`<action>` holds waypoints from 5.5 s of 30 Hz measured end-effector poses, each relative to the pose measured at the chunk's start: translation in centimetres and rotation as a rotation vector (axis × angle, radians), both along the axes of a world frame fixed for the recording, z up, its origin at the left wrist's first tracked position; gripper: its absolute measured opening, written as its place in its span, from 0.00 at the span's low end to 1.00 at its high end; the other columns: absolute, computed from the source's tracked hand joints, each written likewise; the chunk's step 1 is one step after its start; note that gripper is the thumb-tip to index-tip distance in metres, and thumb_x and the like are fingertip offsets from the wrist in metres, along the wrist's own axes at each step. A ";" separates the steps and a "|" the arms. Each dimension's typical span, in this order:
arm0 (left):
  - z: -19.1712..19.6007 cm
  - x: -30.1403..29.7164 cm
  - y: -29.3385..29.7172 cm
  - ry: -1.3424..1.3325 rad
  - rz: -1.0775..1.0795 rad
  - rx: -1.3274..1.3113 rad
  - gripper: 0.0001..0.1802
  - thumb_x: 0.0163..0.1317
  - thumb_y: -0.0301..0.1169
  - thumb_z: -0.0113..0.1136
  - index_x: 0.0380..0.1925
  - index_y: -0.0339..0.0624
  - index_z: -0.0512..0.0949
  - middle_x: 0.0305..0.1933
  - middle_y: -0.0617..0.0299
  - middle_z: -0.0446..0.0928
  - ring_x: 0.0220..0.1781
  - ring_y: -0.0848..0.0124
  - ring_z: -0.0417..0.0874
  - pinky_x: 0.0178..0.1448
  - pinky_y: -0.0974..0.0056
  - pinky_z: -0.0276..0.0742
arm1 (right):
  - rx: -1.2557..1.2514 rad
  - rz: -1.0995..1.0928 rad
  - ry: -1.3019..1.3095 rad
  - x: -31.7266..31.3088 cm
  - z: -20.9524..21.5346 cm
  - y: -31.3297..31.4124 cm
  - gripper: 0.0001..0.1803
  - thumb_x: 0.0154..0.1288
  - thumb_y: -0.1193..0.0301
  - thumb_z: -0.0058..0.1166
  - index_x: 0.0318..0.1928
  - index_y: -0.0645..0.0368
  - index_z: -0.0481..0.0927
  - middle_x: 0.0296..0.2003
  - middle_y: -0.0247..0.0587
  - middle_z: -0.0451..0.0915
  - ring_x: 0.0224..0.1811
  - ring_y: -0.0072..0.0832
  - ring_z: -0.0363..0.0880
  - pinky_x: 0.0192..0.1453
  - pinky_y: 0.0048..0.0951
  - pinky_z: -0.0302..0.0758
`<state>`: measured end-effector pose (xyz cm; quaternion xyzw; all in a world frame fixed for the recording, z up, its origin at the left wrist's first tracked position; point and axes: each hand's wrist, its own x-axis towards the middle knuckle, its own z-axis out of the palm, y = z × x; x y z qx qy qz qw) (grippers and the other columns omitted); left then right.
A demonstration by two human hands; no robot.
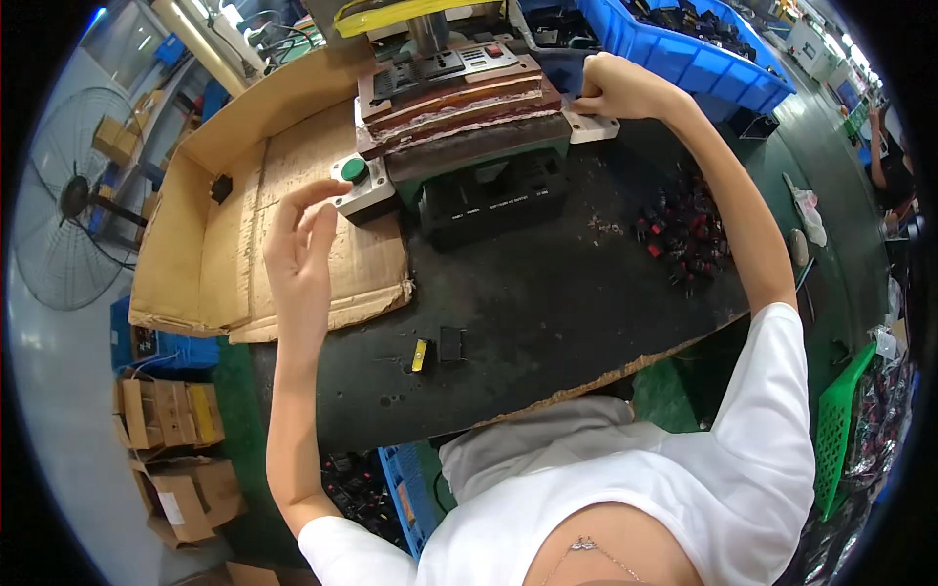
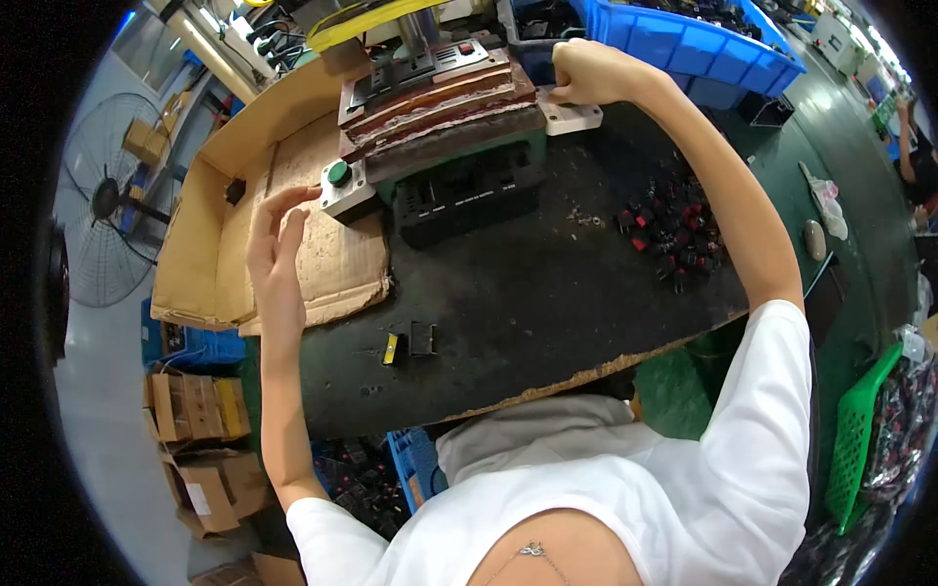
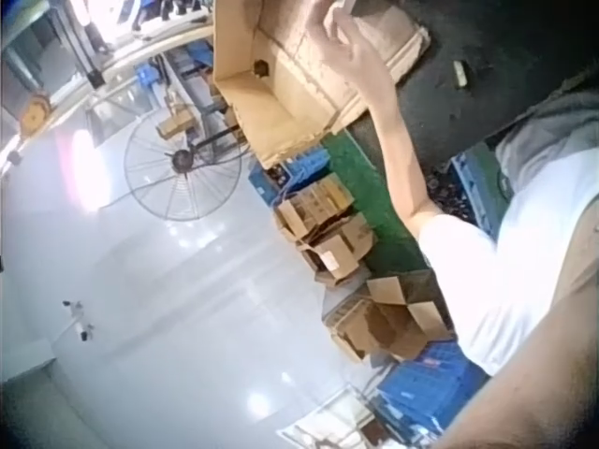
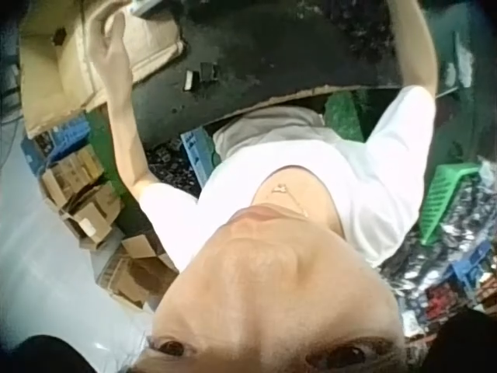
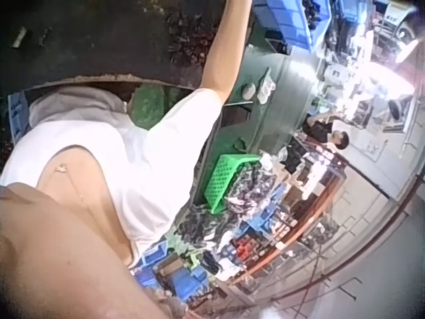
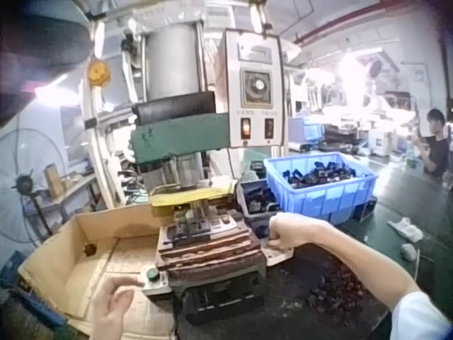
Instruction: Assembling plastic housings and internal components of an electronic device using a manual press machine.
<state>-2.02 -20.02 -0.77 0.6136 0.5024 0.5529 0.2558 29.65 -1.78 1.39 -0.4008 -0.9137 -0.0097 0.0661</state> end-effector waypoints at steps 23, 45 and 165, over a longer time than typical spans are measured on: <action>-3.8 -0.9 1.0 0.270 0.096 0.193 0.07 0.57 0.23 0.55 0.36 0.37 0.76 0.38 0.59 0.79 0.44 0.67 0.77 0.50 0.64 0.72 | 0.190 0.285 0.231 -10.7 -0.4 2.8 0.28 0.63 0.51 0.46 0.56 0.57 0.69 0.47 0.51 0.74 0.53 0.44 0.70 0.58 0.37 0.66; -2.6 3.6 -3.0 0.131 -0.147 0.045 0.05 0.49 0.23 0.66 0.28 0.38 0.81 0.14 0.66 0.72 0.14 0.82 0.65 0.18 0.74 0.61 | 0.822 0.495 0.451 -8.3 -3.2 -14.6 0.23 0.44 0.61 0.64 0.46 0.42 0.80 0.43 0.31 0.74 0.33 0.24 0.70 0.32 0.22 0.69; -4.0 5.8 -4.4 -0.148 -0.240 0.004 0.09 0.51 0.22 0.66 0.33 0.36 0.79 0.31 0.65 0.79 0.31 0.80 0.78 0.36 0.76 0.72 | -0.708 0.380 1.030 -8.5 -3.9 -16.6 0.11 0.53 0.84 0.55 0.33 0.64 0.66 0.27 0.38 0.70 0.29 0.26 0.70 0.36 0.25 0.69</action>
